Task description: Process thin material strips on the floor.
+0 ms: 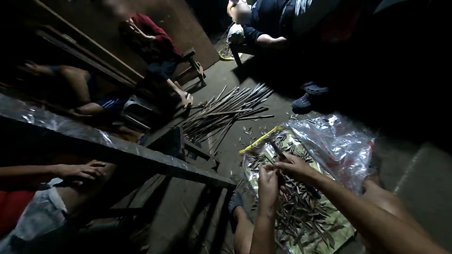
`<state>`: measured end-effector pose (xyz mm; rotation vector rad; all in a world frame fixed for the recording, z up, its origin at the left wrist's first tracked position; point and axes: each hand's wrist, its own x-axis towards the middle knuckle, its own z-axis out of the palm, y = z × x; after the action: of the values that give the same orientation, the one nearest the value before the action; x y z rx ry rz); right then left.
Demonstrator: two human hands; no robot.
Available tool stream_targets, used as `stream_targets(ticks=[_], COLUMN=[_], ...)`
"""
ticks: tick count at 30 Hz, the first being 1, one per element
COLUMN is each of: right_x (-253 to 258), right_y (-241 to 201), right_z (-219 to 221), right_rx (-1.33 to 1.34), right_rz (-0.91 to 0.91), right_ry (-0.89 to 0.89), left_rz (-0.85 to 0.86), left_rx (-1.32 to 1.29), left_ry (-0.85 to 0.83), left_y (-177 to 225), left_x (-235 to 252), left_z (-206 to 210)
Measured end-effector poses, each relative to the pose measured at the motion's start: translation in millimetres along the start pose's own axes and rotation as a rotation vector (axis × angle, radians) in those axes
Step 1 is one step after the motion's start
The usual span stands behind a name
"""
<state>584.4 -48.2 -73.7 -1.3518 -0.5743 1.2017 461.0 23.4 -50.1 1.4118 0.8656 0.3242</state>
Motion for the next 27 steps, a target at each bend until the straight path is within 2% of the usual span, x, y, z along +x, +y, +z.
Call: stream_targets(ticks=[4,8,12,16,20,23,27], right_x=[-4.6,-1.9,6.1,9.2,-1.1,-9.1,-6.6], right_y=[-5.5,-13.1,-7.3,5.9,10.7,12.6,16.2], right_z=[-4.4,-10.2,-10.3,0.4,16.1,17.7,13.9], right_rx=[0.075,-0.005,-0.059,-0.148,-0.239,-0.28,-0.325], right_rz=[0.041,0.03,-0.012,-0.154,-0.218,-0.264,-0.273], right_ry=[-0.05,0.111,0.148,0.151,0.052,-0.025,-0.031], left_rz=[-0.05,-0.171,-0.194,-0.14,-0.124,-0.143,-0.141], left_rx=[0.065,0.152,0.14,0.059,-0.069,-0.106,-0.142], left_ry=[-0.083,-0.214,-0.149,-0.01,0.062,0.045,0.008], left_y=[3.2,9.7,7.9,12.3,18.5,24.9,27.9], left_x=[1.3,-9.5,-14.2,-8.1,0.4,1.6,0.6], left_z=[-0.2,-13.5,-19.7,-22.3,-23.2,-18.9,-15.8])
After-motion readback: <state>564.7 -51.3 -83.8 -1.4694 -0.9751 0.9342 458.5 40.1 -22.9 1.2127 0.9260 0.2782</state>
